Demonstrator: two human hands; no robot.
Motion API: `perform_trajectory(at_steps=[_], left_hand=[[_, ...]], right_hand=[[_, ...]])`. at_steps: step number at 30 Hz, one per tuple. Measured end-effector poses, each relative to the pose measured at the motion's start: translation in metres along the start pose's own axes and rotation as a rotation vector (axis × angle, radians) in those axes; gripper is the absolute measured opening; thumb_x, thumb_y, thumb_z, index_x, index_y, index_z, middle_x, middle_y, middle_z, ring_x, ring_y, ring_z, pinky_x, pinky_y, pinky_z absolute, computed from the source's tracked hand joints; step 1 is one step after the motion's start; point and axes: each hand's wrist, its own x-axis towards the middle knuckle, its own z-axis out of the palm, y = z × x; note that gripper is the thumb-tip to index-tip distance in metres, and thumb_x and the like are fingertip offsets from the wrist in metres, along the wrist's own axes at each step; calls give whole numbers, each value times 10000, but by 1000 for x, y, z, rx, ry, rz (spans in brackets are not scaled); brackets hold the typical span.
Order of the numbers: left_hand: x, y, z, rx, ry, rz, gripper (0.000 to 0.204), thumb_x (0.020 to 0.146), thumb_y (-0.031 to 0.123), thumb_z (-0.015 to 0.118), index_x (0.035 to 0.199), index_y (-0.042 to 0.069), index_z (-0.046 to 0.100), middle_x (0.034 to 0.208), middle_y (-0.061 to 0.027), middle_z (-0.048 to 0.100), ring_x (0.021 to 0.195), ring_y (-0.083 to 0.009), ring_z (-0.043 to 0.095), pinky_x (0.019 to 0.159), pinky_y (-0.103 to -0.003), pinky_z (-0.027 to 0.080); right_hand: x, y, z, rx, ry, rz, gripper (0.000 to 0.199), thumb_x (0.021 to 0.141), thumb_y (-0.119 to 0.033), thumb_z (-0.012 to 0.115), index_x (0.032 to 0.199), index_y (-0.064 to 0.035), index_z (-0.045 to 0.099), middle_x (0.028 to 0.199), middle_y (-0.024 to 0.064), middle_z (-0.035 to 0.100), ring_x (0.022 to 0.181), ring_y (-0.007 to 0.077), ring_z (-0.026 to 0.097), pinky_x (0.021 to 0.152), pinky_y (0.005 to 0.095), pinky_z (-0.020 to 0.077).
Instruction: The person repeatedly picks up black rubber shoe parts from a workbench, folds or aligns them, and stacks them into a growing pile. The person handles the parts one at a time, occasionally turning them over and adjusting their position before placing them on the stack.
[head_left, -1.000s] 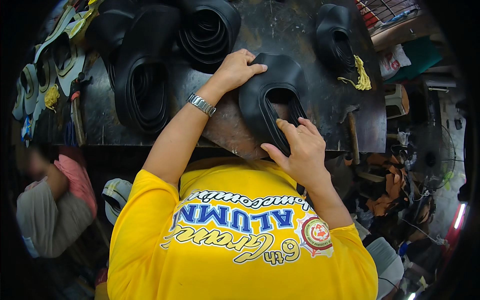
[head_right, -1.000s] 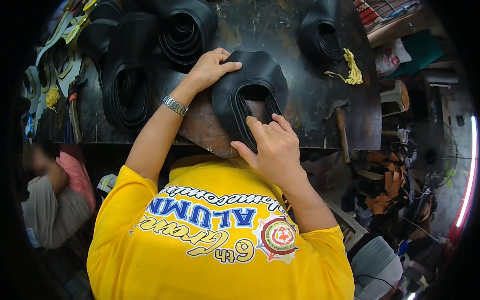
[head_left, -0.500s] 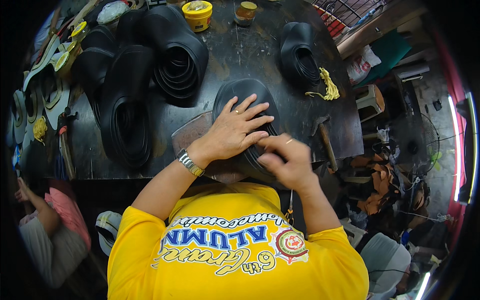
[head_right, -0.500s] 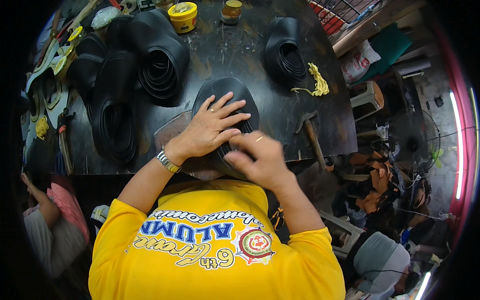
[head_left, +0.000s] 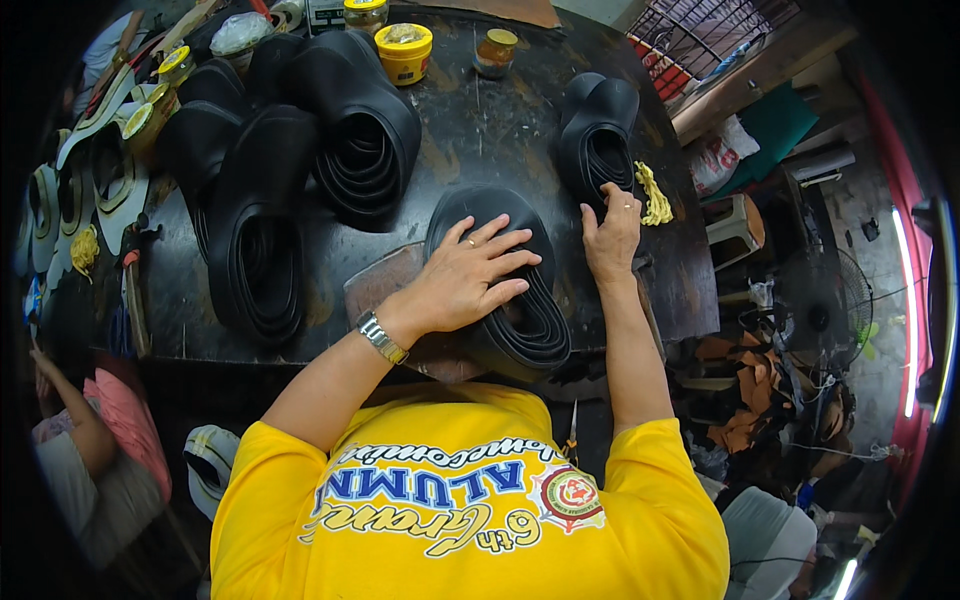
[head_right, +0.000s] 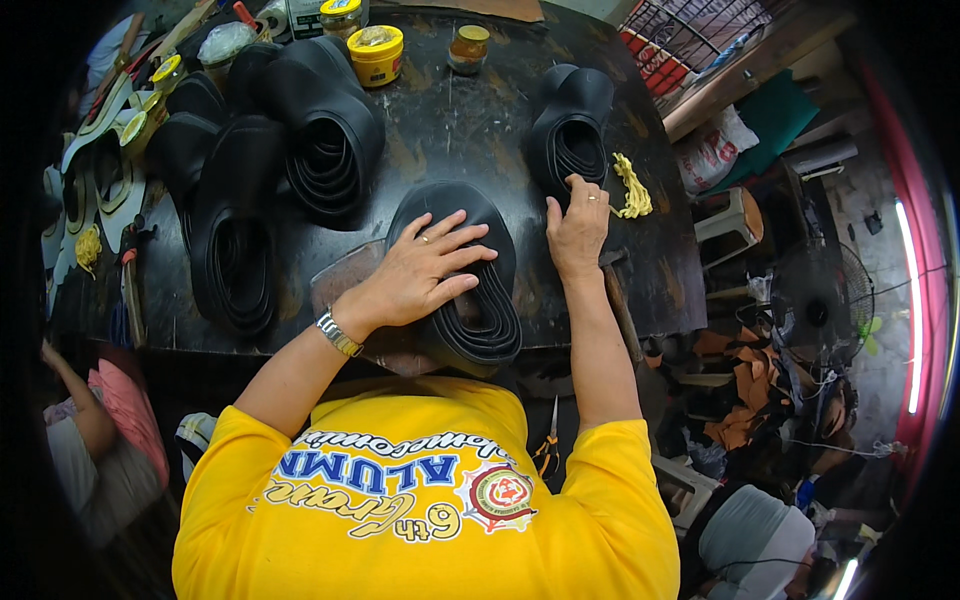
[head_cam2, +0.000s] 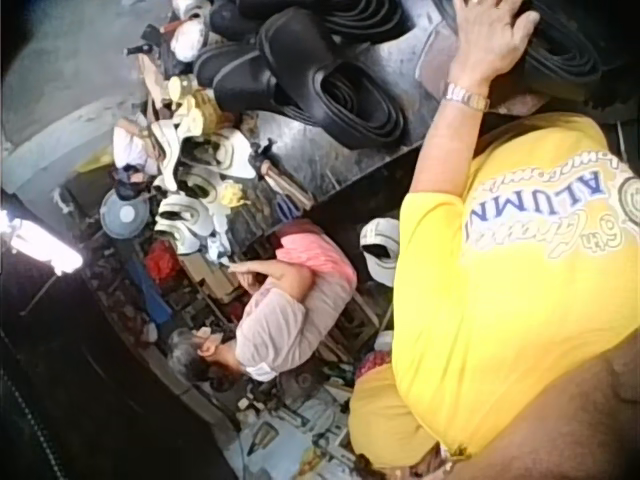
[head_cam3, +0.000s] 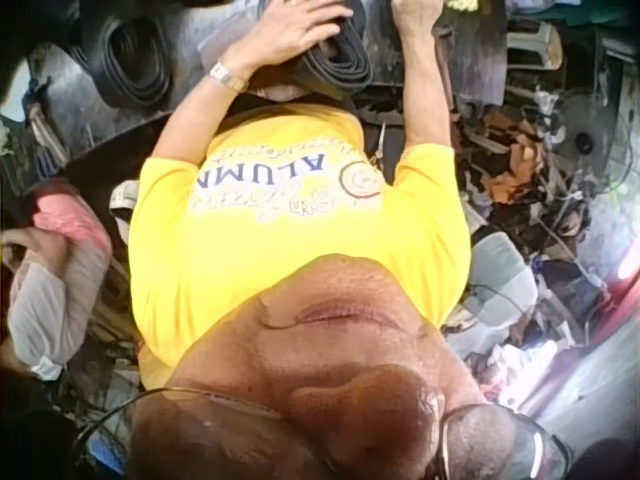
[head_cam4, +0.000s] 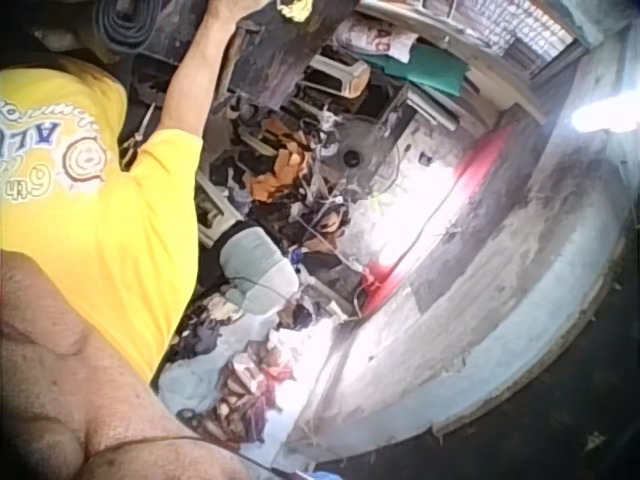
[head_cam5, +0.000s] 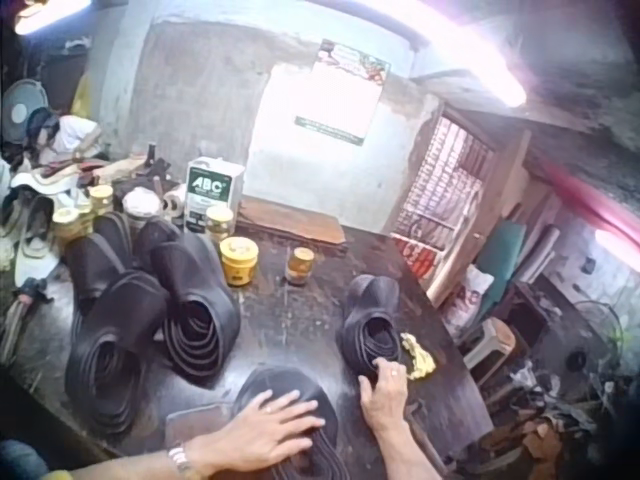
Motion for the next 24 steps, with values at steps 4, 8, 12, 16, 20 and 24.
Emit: perform_trajectory(at_steps=[4,8,12,16,20,24], left_hand=[[1,-2,-3,-91,42,-31,491,1056,443,415,1455,179,527,1589,-81,406,1501,-263,298,1218,-516,160],[4,-9,-6,-99,40,-9,475,1055,380,444,1455,136,520,1573,-107,427,1467,-268,364,1185,-483,245],[9,-25,-8,-117,103,56,397,1050,332,487,1365,125,612,1492,-98,533,1390,-245,474,1101,-417,338],[10,-35,1,-239,171,73,350,1008,332,576,1290,149,672,1412,-52,608,1271,-207,563,1030,-352,356],[10,-46,-5,-622,74,-19,350,1008,149,601,1334,21,605,1340,-107,639,1151,-165,623,962,-309,522],[11,-53,-21,-1091,137,-297,434,1042,349,556,1306,12,628,1228,-101,691,1139,-209,630,972,-288,482]], right_hand=[[-4,7,4,-103,-92,18,275,787,-147,787,1011,-60,652,973,112,613,958,328,563,820,440,445],[9,-4,-35,95,-127,62,234,838,-177,768,980,-29,655,862,88,613,878,261,598,779,401,468],[5,-45,-134,975,-280,452,233,905,-165,729,984,38,646,901,54,645,862,63,545,754,249,464],[-6,-81,-201,914,-739,-160,259,906,-190,725,1021,24,634,827,131,649,710,224,638,679,297,493],[-22,-110,-192,777,-1105,-396,239,939,-244,685,979,-22,608,748,176,627,660,388,624,568,394,488],[-30,-121,-175,662,-1093,-222,241,948,-259,680,973,-34,600,678,189,611,595,375,615,523,396,466]])
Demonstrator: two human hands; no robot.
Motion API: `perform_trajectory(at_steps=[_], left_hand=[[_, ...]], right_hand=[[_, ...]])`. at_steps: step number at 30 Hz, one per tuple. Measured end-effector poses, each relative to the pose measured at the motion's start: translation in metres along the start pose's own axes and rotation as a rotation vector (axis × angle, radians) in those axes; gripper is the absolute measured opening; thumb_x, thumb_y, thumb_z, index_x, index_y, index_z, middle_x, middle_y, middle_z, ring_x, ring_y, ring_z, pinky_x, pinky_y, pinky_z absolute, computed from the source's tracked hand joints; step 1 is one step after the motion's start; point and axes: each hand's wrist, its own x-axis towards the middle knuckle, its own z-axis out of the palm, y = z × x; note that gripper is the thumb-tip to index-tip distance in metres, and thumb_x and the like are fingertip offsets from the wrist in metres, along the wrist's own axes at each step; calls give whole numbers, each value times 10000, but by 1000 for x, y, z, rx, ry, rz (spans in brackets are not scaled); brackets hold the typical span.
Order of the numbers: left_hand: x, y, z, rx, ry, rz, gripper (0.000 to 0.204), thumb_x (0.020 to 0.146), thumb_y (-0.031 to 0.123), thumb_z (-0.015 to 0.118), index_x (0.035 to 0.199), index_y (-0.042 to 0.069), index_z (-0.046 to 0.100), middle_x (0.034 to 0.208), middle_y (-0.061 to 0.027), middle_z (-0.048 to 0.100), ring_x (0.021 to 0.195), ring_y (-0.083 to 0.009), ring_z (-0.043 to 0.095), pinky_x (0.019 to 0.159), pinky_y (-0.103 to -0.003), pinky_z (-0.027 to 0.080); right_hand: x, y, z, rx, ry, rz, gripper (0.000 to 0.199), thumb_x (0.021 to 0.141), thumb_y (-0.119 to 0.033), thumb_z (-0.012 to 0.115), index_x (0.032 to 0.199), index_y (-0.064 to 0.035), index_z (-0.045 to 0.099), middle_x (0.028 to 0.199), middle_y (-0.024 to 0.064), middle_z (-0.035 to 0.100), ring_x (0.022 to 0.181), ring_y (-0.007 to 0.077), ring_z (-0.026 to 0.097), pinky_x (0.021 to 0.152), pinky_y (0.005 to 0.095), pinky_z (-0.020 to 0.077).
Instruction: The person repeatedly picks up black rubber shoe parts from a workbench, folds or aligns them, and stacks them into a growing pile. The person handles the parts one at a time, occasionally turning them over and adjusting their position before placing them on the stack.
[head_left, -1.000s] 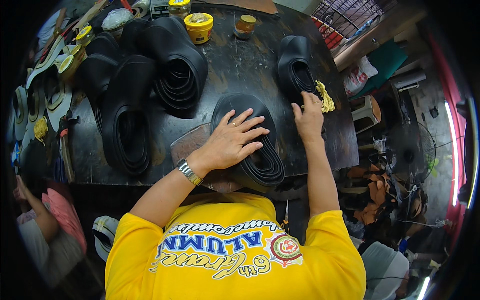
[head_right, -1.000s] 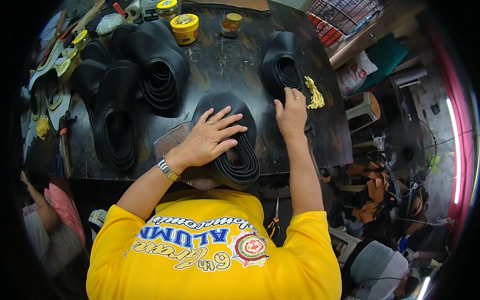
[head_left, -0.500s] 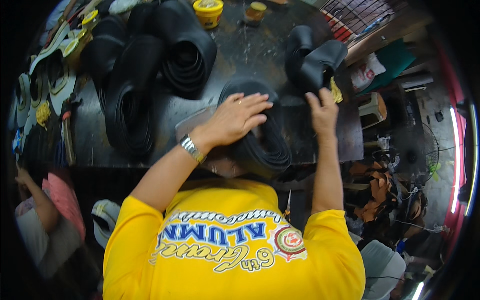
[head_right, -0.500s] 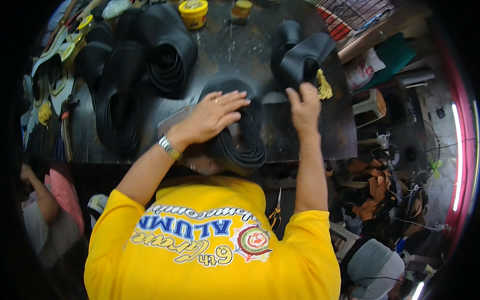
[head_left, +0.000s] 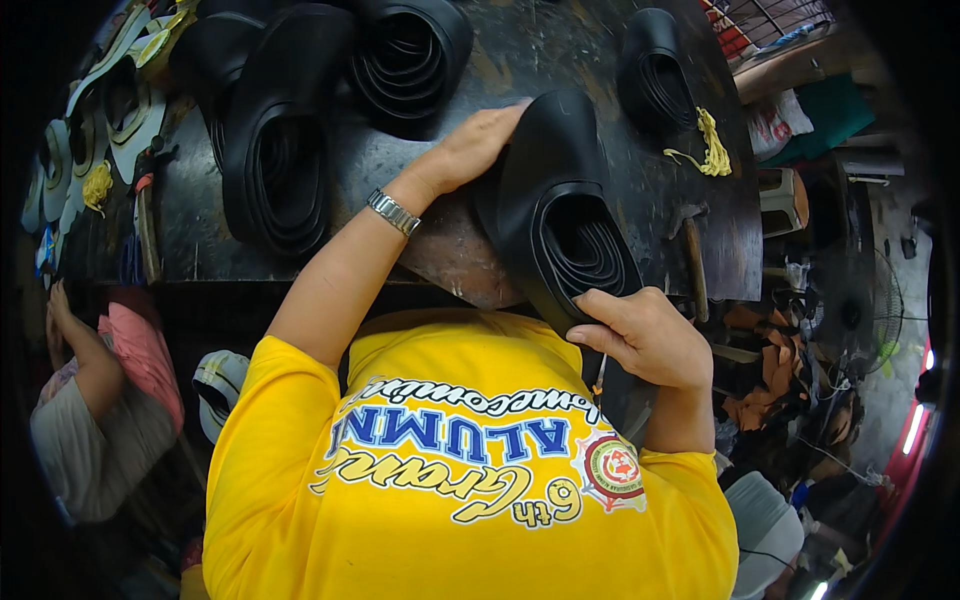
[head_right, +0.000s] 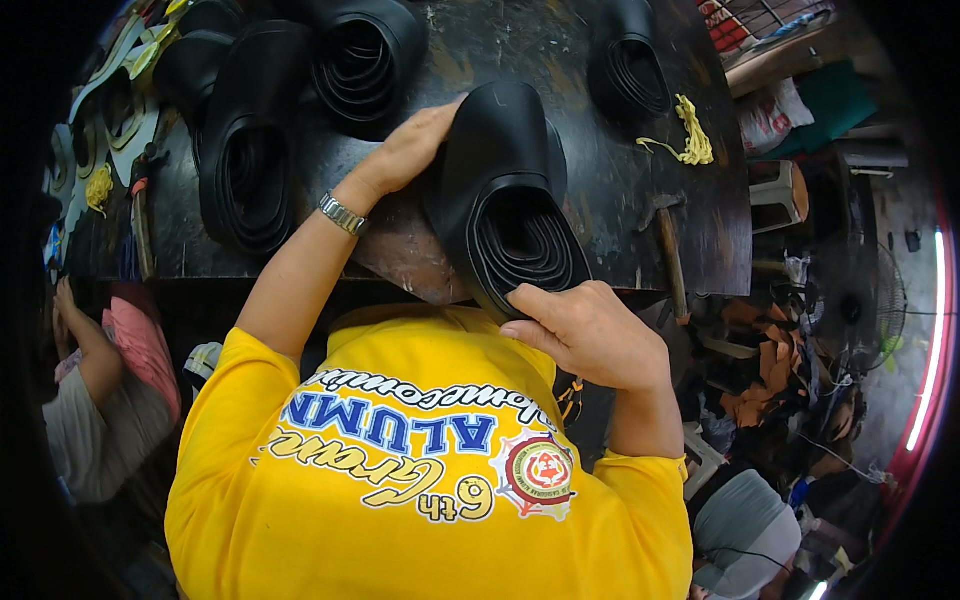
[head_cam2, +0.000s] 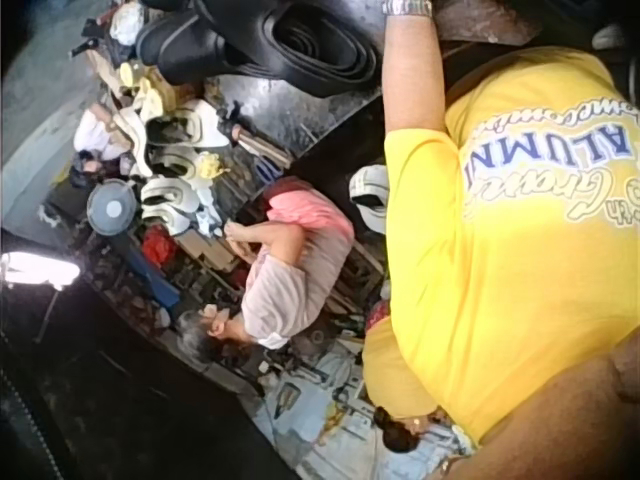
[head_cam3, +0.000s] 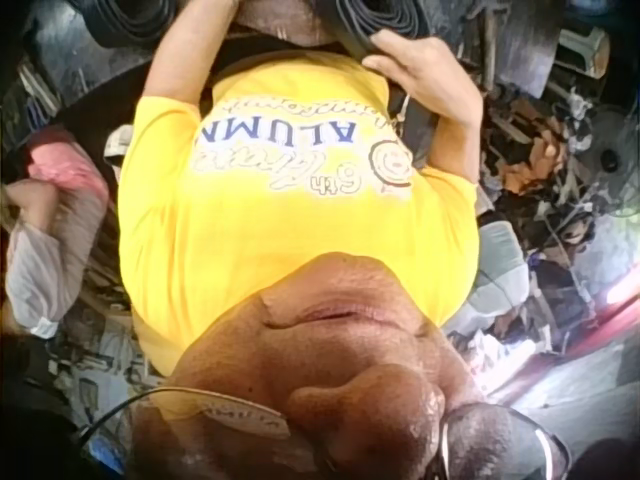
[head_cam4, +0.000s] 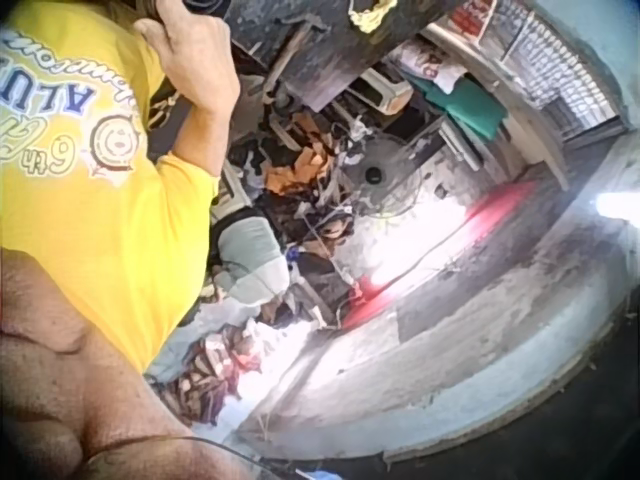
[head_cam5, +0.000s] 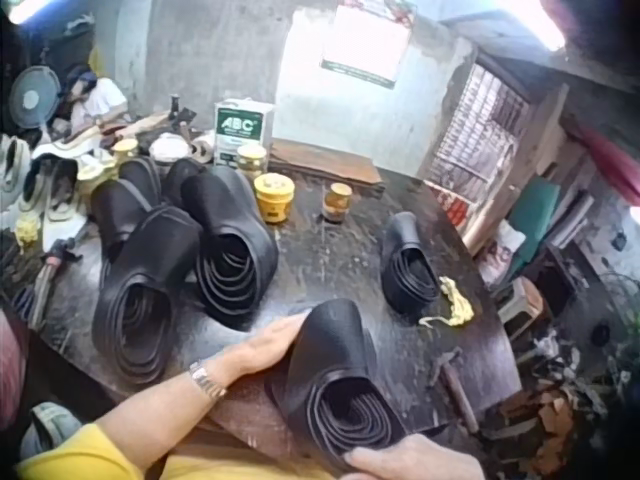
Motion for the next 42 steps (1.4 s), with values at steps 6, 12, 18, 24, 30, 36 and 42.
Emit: perform_trajectory(at_steps=[6,12,18,24,30,36,42], left_hand=[[-3,1,9,335,131,90,447,979,392,658,1193,1,700,1204,-76,618,1078,-195,598,960,-312,476],[-5,-8,9,637,236,209,338,968,272,675,1145,-14,712,1219,-55,567,1084,-157,573,922,-284,475],[-2,-18,-2,618,287,197,342,972,266,660,1157,-18,701,1227,-86,582,1080,-210,601,933,-319,480],[4,-7,4,830,390,49,343,935,249,679,1144,-22,682,1234,-201,597,1100,-345,612,962,-388,483],[-14,28,35,923,460,536,447,925,257,685,1327,98,574,1386,-165,535,1290,-321,542,1065,-436,437],[-31,19,60,1003,-146,314,471,1003,490,498,1309,184,684,1558,-88,449,1527,-320,218,1221,-573,102],[-30,12,61,983,-137,319,450,1001,508,493,1306,233,677,1550,-78,461,1533,-325,199,1224,-584,86]], right_hand=[[-2,-5,7,-60,161,31,265,877,-238,771,966,-19,652,720,180,619,616,346,647,539,344,464],[0,-21,31,-279,560,65,368,758,-182,862,1047,-27,697,937,153,646,819,275,656,670,349,506],[9,-17,26,-420,531,2,558,746,-154,845,1259,-63,646,1332,185,563,1220,361,563,1061,491,417],[25,11,44,-442,442,-16,604,788,-319,816,1306,-75,624,1060,161,661,1184,343,594,1101,519,395],[26,10,47,-460,447,-30,595,797,-329,808,1296,-65,619,1063,178,650,1168,365,591,1067,500,436],[17,31,15,167,410,-129,486,808,-285,804,1163,21,671,1051,148,674,1066,320,659,951,402,503],[60,127,-36,-343,1013,76,341,821,-124,778,1119,-8,660,1022,140,660,955,316,642,842,377,514]])
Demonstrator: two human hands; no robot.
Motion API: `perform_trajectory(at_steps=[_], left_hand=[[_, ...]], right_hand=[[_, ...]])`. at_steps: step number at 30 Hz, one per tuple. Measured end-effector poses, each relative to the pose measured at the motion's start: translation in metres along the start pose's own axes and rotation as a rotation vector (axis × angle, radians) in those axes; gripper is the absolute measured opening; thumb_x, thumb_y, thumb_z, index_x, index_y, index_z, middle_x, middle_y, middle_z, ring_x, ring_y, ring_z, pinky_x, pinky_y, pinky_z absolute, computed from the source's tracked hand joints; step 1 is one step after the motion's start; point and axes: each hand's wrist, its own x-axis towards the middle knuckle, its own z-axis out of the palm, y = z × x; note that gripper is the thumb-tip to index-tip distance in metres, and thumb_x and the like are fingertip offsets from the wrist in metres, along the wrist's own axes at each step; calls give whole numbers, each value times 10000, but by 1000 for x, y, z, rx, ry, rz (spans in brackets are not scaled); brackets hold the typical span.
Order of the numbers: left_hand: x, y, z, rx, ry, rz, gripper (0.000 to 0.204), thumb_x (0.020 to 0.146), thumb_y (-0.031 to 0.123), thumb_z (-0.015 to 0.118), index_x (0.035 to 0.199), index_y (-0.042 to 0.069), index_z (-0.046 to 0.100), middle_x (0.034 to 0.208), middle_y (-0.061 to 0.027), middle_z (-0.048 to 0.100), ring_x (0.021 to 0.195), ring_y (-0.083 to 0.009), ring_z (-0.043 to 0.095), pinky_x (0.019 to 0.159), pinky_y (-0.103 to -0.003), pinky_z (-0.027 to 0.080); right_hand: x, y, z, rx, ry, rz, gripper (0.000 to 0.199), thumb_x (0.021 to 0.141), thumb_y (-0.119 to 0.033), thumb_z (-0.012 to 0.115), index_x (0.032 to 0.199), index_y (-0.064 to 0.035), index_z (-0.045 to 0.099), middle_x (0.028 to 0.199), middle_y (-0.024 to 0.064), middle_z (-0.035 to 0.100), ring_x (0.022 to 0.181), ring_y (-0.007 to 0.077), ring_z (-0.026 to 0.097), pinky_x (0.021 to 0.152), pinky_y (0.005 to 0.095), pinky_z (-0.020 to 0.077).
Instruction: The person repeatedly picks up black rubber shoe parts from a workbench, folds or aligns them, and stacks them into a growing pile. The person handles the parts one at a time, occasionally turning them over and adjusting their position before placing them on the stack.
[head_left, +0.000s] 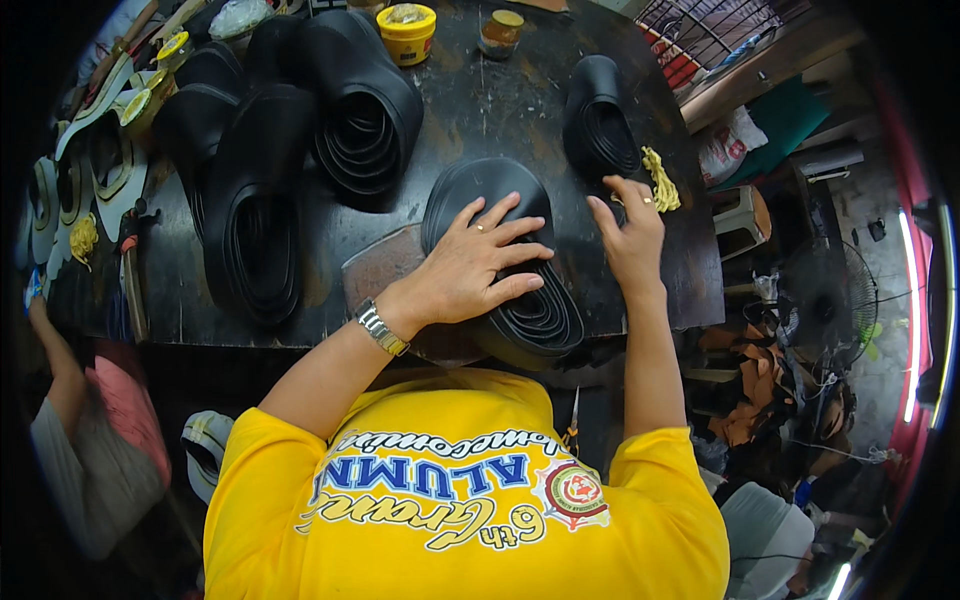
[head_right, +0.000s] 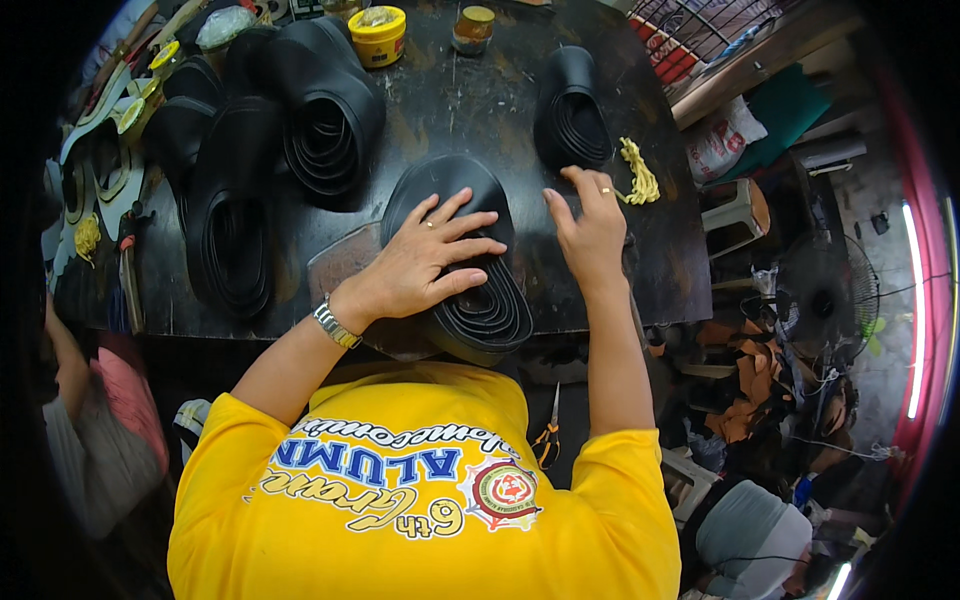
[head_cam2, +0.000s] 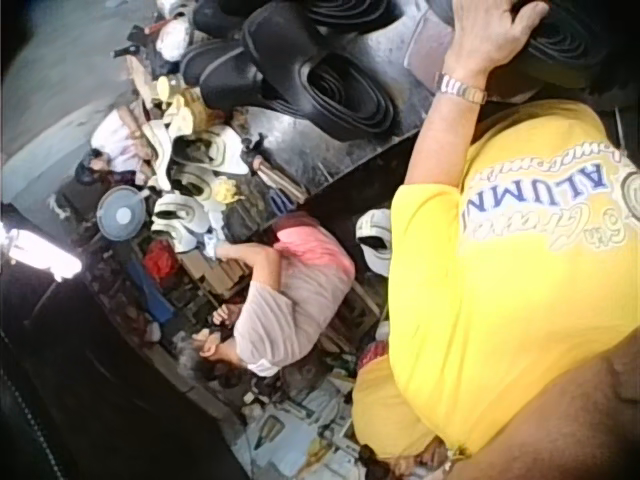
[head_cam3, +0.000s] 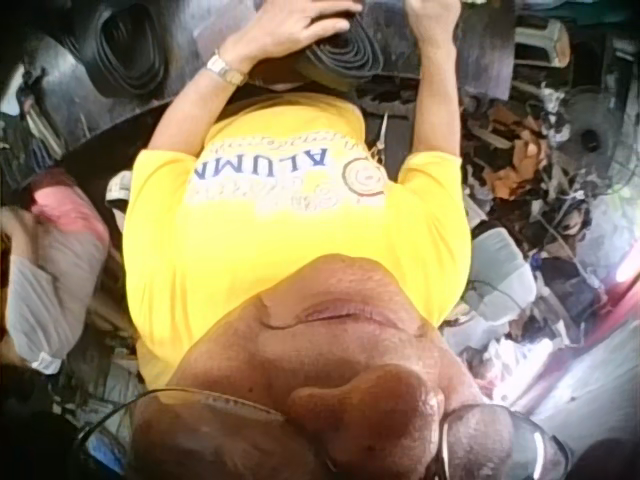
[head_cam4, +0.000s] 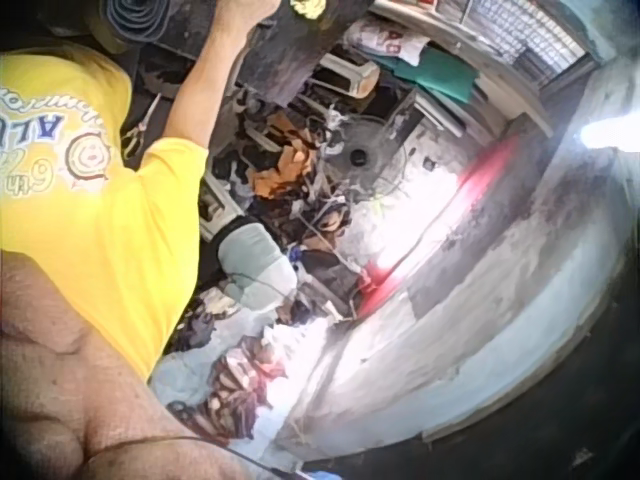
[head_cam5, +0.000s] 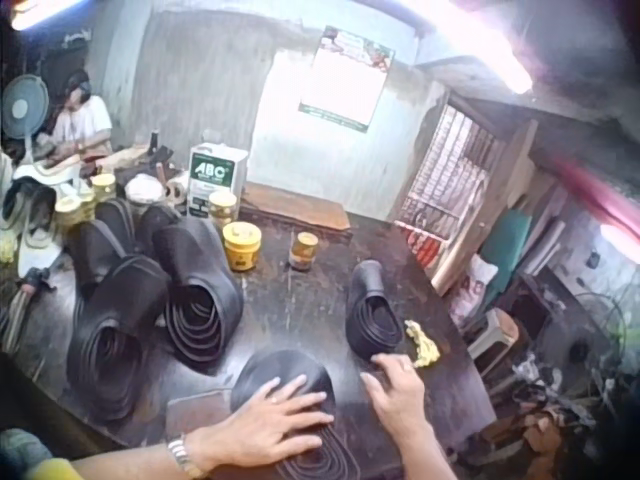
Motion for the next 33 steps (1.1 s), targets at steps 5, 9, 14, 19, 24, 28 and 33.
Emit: perform_trajectory(at_steps=[5,9,14,19,24,28,33], left_hand=[[1,0,2,-40,32,-20,443,1006,512,485,1263,219,697,1517,-81,499,1523,-310,234,1228,-563,102],[1,-2,4,-50,31,-22,430,1007,498,493,1264,219,695,1513,-78,502,1522,-306,237,1230,-558,98],[1,-4,5,-40,20,-30,424,1014,500,462,1282,258,686,1534,-53,483,1529,-290,223,1233,-559,74],[1,-5,7,-61,46,-24,420,1014,486,473,1261,236,703,1519,-59,500,1524,-290,238,1230,-554,90],[1,-4,7,-68,87,-11,419,1017,458,489,1257,192,706,1496,-72,529,1507,-301,277,1225,-552,119],[2,-10,1,-116,74,-7,427,1045,427,445,1257,162,703,1482,-83,545,1495,-294,309,1209,-523,166],[5,-18,2,-67,92,45,448,1075,400,380,1264,137,691,1458,-95,559,1449,-288,381,1174,-479,227]], right_hand=[[18,44,54,-540,8,25,542,726,-210,851,1184,-59,604,1069,125,647,1102,351,542,906,409,474],[12,55,64,-539,-7,-100,496,731,-163,836,1147,-49,591,1086,159,591,1074,358,539,900,415,469],[14,67,57,-285,130,-73,482,757,-72,797,1172,-31,555,1078,171,550,1033,370,561,900,446,484],[14,69,56,-293,104,-57,470,764,-100,800,1172,-48,572,1022,134,574,971,339,592,814,428,479],[10,59,56,-499,102,-72,288,747,-163,810,986,-77,672,936,88,587,909,297,578,816,424,440],[23,28,26,-249,53,-17,167,750,-191,807,767,-65,700,880,79,594,935,289,577,877,429,431],[1,-46,-80,484,-189,220,152,957,-100,683,1005,43,665,854,12,635,815,63,555,725,226,454]])
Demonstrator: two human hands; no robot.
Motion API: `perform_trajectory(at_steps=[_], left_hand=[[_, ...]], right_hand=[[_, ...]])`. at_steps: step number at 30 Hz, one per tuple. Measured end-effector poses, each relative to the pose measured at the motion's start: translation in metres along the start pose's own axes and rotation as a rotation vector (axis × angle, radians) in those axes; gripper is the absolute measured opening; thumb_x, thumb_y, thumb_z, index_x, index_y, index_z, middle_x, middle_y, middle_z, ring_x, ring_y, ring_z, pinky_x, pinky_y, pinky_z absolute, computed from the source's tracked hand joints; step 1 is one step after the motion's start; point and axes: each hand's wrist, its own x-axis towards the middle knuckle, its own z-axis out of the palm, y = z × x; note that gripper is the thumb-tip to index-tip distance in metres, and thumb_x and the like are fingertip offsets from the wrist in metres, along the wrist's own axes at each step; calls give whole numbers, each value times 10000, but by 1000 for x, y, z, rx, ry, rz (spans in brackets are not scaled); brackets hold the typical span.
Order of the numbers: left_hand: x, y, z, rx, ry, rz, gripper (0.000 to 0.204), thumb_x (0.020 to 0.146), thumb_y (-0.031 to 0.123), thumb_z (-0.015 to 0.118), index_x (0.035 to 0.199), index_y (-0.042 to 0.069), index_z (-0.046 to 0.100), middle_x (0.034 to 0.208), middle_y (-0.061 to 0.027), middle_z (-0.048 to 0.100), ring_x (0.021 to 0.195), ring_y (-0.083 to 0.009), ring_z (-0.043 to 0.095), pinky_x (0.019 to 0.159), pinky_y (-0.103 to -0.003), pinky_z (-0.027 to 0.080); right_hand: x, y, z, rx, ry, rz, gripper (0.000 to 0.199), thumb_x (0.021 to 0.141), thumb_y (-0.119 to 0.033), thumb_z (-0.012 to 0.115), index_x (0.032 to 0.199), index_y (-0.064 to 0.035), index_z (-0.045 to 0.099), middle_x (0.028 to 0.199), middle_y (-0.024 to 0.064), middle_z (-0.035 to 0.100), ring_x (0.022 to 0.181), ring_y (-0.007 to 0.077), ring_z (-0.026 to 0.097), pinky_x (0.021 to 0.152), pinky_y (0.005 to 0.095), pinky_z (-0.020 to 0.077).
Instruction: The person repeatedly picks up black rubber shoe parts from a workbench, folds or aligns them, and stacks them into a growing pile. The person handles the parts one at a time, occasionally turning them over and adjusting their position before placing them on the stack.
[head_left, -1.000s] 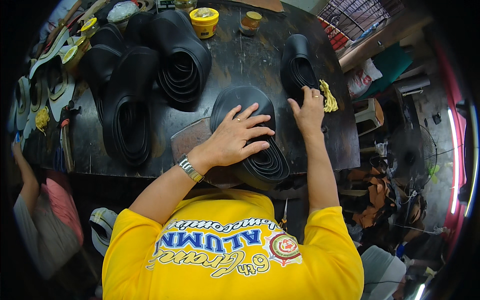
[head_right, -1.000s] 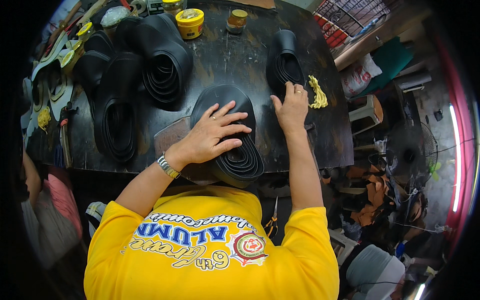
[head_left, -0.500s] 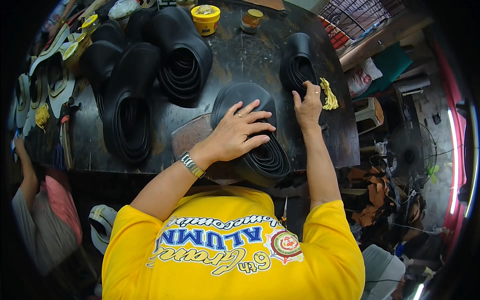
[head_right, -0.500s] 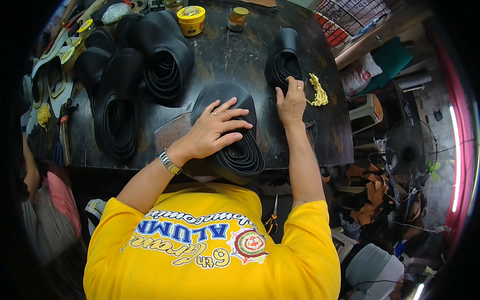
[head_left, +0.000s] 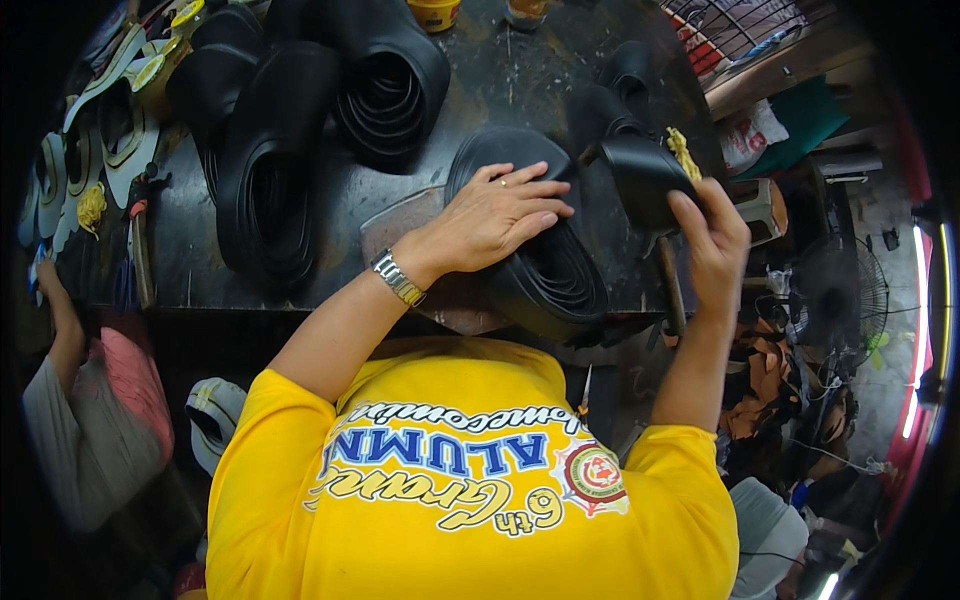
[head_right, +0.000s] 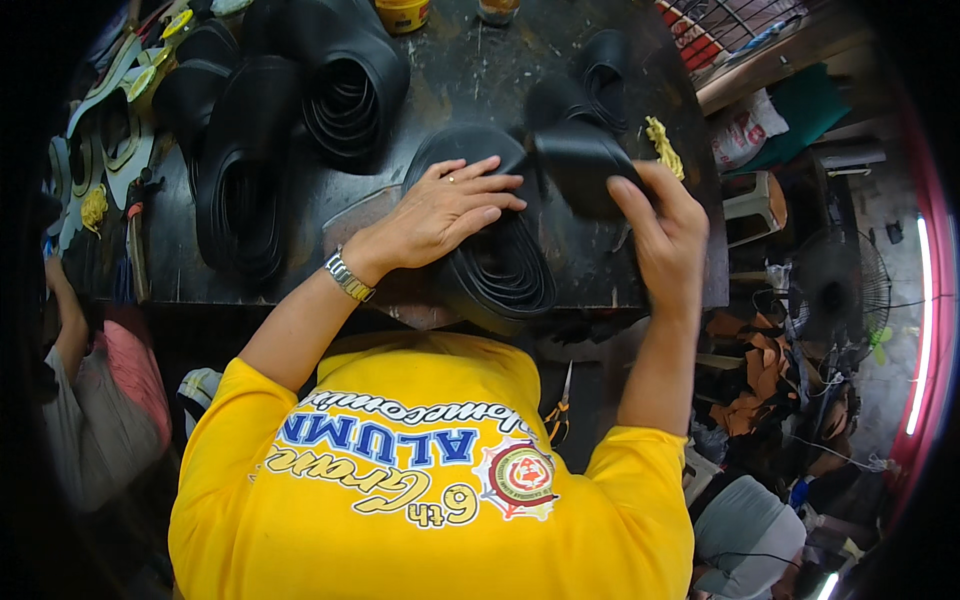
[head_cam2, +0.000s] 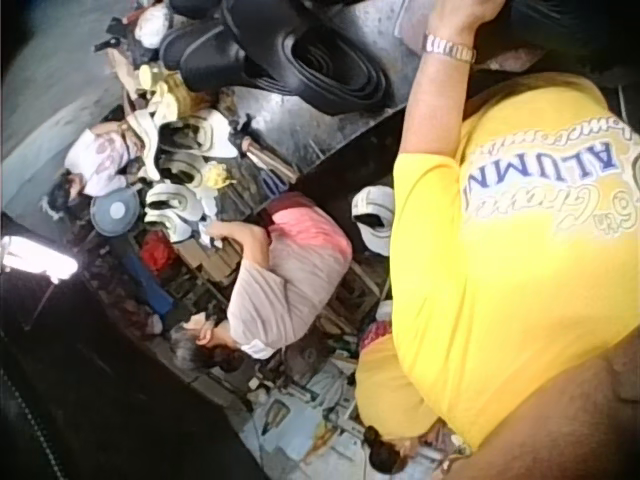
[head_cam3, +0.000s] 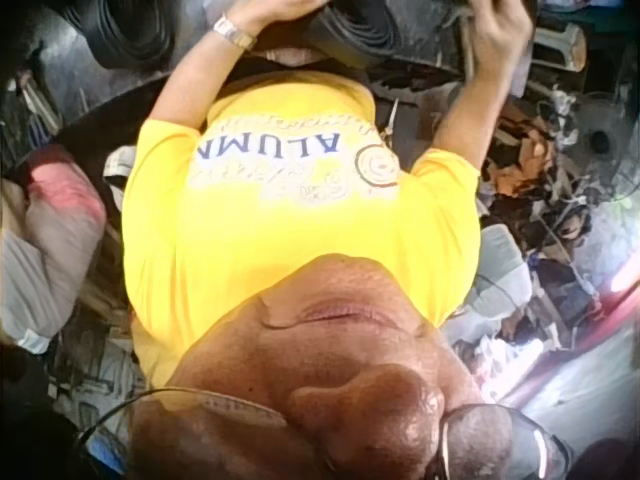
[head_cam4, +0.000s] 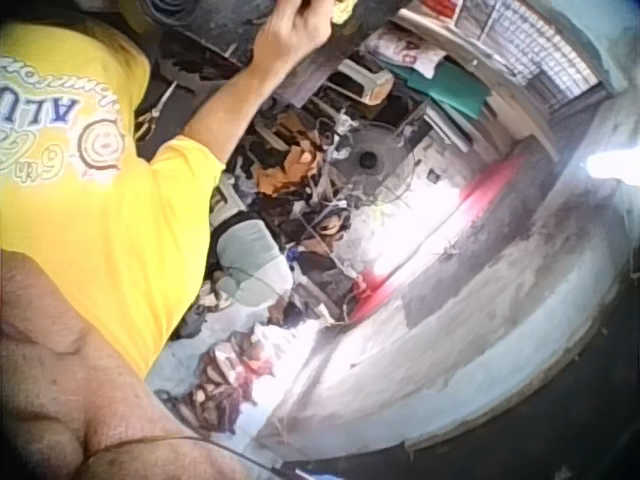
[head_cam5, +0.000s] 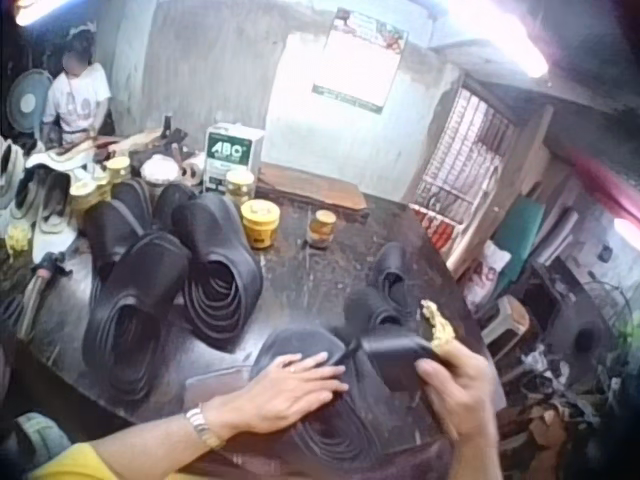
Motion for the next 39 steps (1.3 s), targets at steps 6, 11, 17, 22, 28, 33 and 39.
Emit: perform_trajectory(at_steps=[6,11,17,22,28,33,39], left_hand=[[-4,-6,-11,-296,46,-46,389,1027,240,556,1352,30,594,1308,-171,629,1230,-291,575,1088,-365,411],[2,-14,-38,-834,6,-331,576,1052,455,481,1393,-2,559,1399,-175,582,1328,-291,528,1159,-339,347],[-2,-4,-28,-394,7,-253,798,1023,675,278,1306,28,648,1436,-186,552,1402,-307,450,1236,-402,196],[2,-13,-25,-549,-19,-151,748,1034,656,234,1101,119,750,1358,-91,616,1345,-258,499,1256,-431,81],[2,-17,-21,-511,-44,-179,752,1036,648,247,1105,112,769,1467,-95,537,1440,-304,401,1236,-449,210],[-2,-8,-25,-534,33,-169,676,1039,615,328,1314,78,634,1343,-116,622,1347,-245,506,1230,-399,197],[-8,-1,-31,-724,1,-428,657,930,490,661,1366,12,548,1316,-172,628,1200,-232,614,1029,-340,467]], right_hand=[[-52,-51,0,-20,-613,-183,265,794,-164,811,972,7,716,773,140,691,656,291,664,614,325,490],[-59,-65,15,-203,-557,-94,229,846,-164,768,1022,-28,713,792,145,695,648,298,668,597,359,499],[-72,-82,8,-387,-685,-151,248,857,-172,750,1050,-40,668,754,151,663,654,335,659,595,392,501],[-72,-96,-26,-322,-590,-82,263,830,-129,760,1048,-19,663,772,152,664,719,338,686,662,364,513],[-96,-52,-18,70,-286,254,272,790,-12,762,1039,59,681,876,132,705,776,263,708,739,292,514],[-101,-30,27,53,-632,-88,239,767,-56,801,982,-27,701,810,133,680,724,296,657,711,364,512],[-84,-37,40,-235,-648,-229,202,814,-133,784,982,-50,708,748,73,654,674,242,629,673,369,466]])
